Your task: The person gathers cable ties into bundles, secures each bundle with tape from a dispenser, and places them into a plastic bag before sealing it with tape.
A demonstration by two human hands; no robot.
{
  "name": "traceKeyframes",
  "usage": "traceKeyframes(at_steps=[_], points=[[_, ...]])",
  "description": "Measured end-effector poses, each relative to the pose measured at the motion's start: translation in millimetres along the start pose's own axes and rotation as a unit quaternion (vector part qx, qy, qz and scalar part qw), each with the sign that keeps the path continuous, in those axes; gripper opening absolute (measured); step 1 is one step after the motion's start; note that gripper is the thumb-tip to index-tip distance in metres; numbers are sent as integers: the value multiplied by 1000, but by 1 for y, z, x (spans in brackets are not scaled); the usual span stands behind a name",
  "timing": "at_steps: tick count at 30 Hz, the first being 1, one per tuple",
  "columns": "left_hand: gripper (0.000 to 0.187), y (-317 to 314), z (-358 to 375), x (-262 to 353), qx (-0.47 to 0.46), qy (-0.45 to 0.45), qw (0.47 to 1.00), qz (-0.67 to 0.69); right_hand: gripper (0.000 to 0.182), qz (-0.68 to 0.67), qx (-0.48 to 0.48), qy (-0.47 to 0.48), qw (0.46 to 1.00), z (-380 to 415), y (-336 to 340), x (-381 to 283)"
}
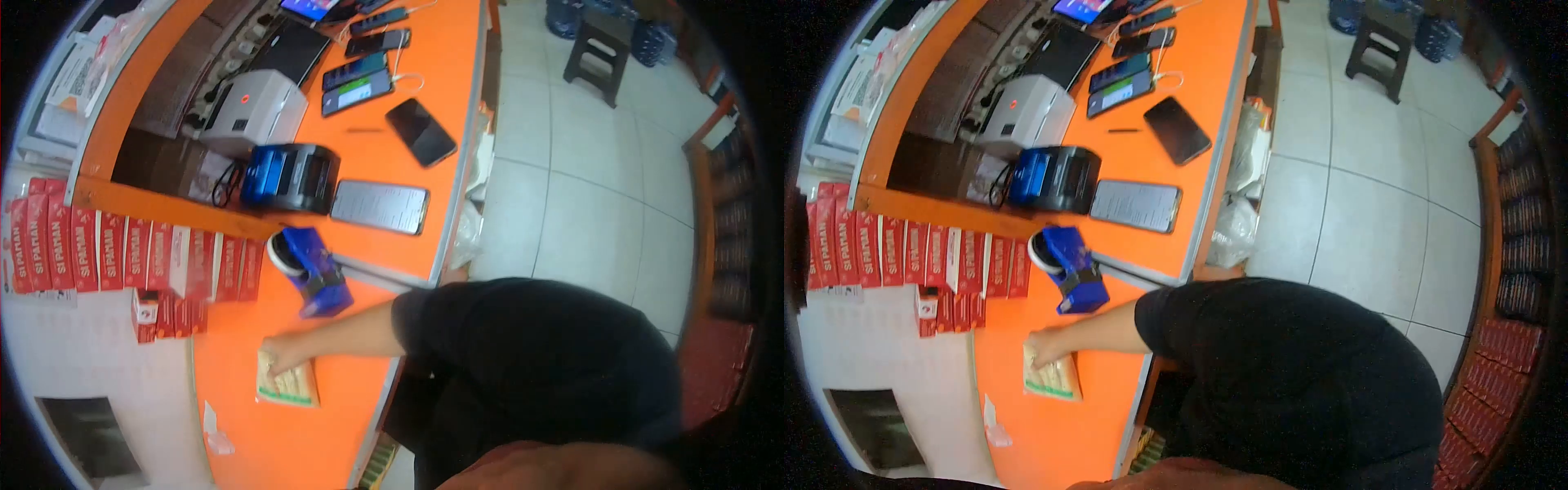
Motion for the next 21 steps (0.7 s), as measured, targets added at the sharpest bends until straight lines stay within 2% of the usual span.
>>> traceKeyframes(at_steps=[1,4,8,10,14,16,17,19,21], points=[[57,3,0,-5,3,7,1000,7,53,30,-15,-29,999,2,2,1],[58,10,-1,-24,10,20,1000,22,58,13,-18,-35,999,0,0,1],[60,20,-3,-51,20,44,997,52,64,70,15,15,997,5,11,-13],[60,27,-5,-65,26,51,996,62,66,56,-12,-59,997,8,6,-13],[62,38,-13,-88,37,47,996,63,62,15,-30,-48,998,7,-5,-7],[63,41,-19,-95,53,30,997,52,66,28,59,-25,998,-1,4,14],[63,40,-25,-95,69,10,997,34,66,29,51,-20,998,1,-2,11],[64,39,-32,-91,108,-27,994,-18,54,46,105,-26,993,7,6,10],[65,37,-39,-84,153,-56,984,-69,50,64,118,-22,991,5,5,15]])
Point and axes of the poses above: each hand's wrist, its own z-axis away from the middle knuckle, its own y-axis out of the back of the hand, x = y × z, the point moved 8 cm from there along -z, towards the middle knuckle, and after that the axes turned 14 degrees about -z, right-handed, at the moved point
